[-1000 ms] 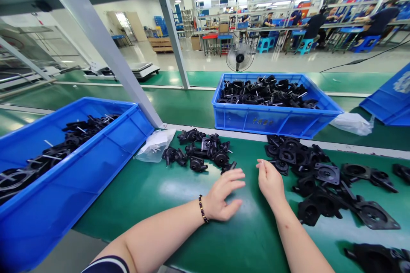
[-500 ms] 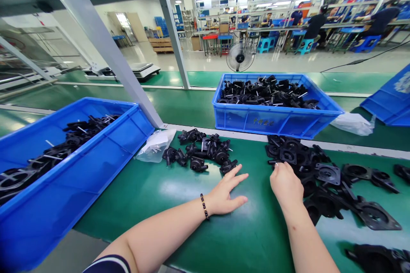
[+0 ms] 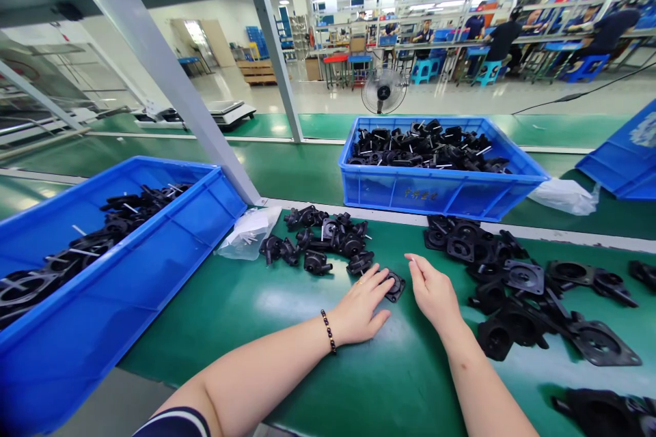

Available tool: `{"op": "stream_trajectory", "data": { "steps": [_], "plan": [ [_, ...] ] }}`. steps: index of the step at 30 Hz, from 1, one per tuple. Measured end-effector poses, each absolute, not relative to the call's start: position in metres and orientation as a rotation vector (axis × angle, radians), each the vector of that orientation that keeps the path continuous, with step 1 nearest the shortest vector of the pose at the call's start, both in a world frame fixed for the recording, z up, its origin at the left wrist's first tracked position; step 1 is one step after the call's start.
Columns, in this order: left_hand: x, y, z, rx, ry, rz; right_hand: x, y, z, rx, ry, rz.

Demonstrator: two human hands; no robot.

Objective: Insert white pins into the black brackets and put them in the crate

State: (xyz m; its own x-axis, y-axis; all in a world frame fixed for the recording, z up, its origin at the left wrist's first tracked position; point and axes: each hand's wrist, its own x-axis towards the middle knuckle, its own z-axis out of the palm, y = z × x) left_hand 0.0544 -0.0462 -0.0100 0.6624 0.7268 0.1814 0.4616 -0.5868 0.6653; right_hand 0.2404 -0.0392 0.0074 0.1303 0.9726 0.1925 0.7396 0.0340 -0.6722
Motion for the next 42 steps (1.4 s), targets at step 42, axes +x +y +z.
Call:
{"op": "stream_trajectory", "data": {
  "steps": [42],
  "plan": [
    [0.067,-0.032,-0.012,0.832,0.745,0.943,0.228,-0.051,0.02,-1.437,-1.954,0.892]
  ]
}}
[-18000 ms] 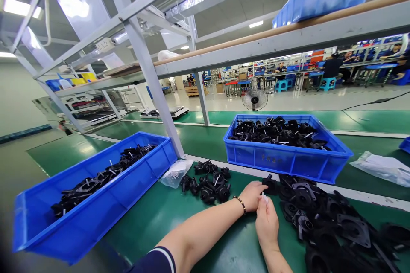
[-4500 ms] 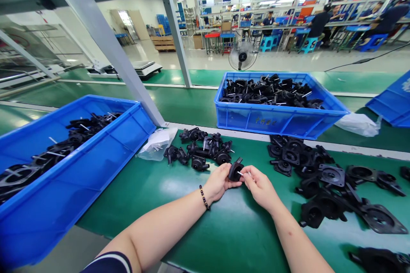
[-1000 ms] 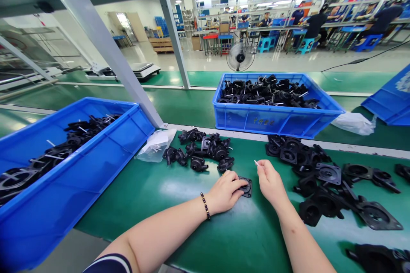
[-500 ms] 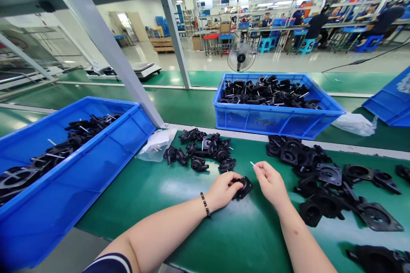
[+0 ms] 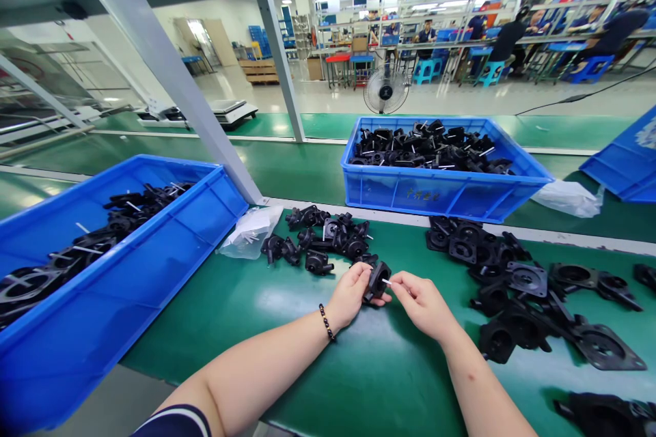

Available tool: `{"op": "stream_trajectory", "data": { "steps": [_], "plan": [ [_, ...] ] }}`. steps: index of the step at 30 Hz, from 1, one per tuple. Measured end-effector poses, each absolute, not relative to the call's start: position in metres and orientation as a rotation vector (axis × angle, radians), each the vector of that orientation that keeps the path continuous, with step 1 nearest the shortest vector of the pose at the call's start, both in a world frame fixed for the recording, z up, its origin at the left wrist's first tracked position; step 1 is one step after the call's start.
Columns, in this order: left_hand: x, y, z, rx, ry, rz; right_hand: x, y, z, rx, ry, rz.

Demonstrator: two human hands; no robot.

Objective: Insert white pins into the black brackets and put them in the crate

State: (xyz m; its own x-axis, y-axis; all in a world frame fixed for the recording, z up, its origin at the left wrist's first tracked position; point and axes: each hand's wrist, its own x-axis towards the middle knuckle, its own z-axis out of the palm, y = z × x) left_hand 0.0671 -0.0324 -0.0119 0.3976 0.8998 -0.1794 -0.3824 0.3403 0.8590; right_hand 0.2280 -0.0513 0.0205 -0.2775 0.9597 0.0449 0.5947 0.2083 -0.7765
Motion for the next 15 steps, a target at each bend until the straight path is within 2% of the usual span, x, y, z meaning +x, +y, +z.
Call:
{"op": "stream_trajectory", "data": {
  "steps": [15],
  "plan": [
    [0.0665,-0.031,-0.0136,0.878,0.789,0.939,0.2195,-0.0535,0.0248,-1.451,-2.107,0.687]
  ]
}}
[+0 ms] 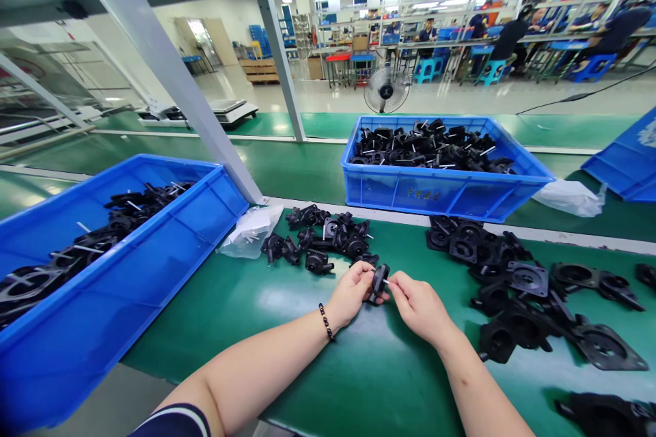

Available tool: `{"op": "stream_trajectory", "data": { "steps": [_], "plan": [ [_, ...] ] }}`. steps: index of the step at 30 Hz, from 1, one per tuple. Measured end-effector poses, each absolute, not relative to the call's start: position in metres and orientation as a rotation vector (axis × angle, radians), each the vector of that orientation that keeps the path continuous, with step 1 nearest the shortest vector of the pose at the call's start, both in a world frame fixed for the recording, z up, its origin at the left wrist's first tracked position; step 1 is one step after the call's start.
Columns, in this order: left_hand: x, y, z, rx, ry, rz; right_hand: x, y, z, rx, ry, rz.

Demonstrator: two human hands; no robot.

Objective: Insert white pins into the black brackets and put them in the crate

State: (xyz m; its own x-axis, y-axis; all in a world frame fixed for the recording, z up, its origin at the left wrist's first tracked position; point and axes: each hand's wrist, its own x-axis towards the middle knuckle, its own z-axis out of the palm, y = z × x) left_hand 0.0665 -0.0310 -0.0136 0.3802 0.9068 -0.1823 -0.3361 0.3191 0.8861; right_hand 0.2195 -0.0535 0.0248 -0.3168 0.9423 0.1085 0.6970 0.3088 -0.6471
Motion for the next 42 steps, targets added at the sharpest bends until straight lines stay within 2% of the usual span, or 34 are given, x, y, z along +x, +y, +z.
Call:
{"op": "stream_trajectory", "data": {
  "steps": [6,10,14,20,27,33,37,39,42],
  "plan": [
    [0.065,-0.034,-0.012,0.93,0.791,0.95,0.22,-0.054,0.021,-1.425,-2.087,0.694],
    [0.061,-0.045,-0.008,1.293,0.815,1.122,0.224,-0.053,0.016,-1.396,-1.994,0.63],
    [0.055,-0.051,-0.003,1.689,0.793,1.34,0.231,-0.05,0.009,-1.427,-1.628,0.5],
    [0.051,-0.045,0.004,1.967,0.757,1.55,0.237,-0.044,0.001,-1.575,-1.383,0.383],
    [0.058,-0.041,-0.005,2.331,0.925,0.982,0.23,-0.042,0.001,-1.554,-1.511,0.313],
    [0.056,-0.041,-0.004,2.36,0.865,1.161,0.23,-0.041,-0.002,-1.572,-1.515,0.332],
    [0.051,-0.05,0.006,2.371,0.67,1.299,0.235,-0.035,-0.01,-1.622,-1.478,0.402],
    [0.05,-0.056,0.009,2.371,0.497,1.225,0.238,-0.032,-0.014,-1.631,-1.461,0.433],
    [0.051,-0.064,0.008,2.32,0.29,0.919,0.241,-0.029,-0.016,-1.628,-1.477,0.439]
  ]
}}
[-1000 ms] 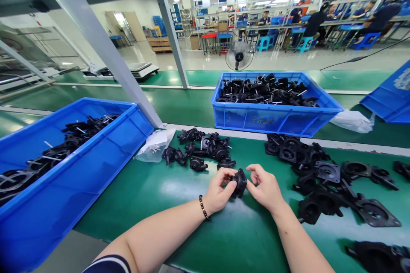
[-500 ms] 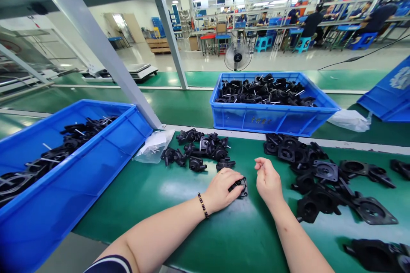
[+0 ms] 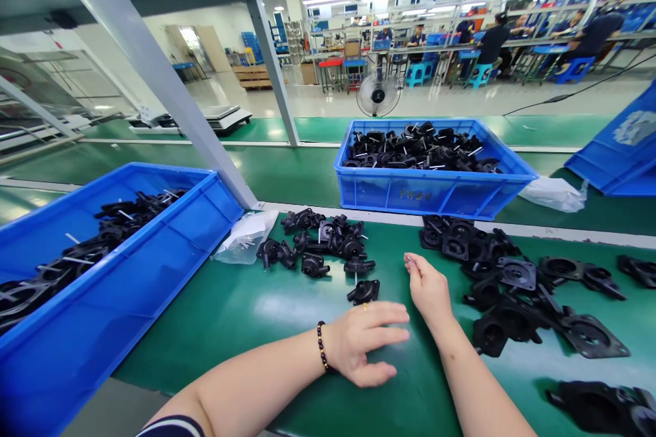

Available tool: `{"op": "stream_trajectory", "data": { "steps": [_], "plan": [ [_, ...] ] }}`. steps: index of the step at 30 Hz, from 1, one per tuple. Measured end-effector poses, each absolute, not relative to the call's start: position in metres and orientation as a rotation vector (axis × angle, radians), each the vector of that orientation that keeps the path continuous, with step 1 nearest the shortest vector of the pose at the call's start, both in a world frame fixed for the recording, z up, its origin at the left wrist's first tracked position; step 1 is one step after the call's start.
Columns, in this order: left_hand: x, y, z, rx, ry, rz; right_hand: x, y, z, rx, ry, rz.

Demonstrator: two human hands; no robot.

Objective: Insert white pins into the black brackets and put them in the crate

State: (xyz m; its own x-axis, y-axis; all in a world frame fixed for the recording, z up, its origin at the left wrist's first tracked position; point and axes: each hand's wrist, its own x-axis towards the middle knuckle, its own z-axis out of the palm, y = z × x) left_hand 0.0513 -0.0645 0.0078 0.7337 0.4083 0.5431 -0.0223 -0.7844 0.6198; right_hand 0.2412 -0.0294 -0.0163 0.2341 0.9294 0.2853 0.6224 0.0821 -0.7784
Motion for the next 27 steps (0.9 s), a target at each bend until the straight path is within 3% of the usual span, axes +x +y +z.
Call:
{"op": "stream_trajectory", "data": {
  "steps": [4,12,20,27],
  "plan": [
    [0.054,-0.065,0.002,2.287,0.336,0.635,0.242,-0.029,-0.015,-1.674,-1.489,0.441],
    [0.055,-0.056,-0.007,2.321,0.686,0.551,0.242,-0.026,-0.019,-1.624,-1.481,0.435],
    [0.057,-0.058,-0.007,2.284,1.132,0.662,0.241,-0.026,-0.016,-1.632,-1.663,0.123],
    [0.057,-0.051,-0.009,2.2,0.991,0.818,0.242,-0.027,-0.018,-1.62,-1.688,0.003]
  ]
}}
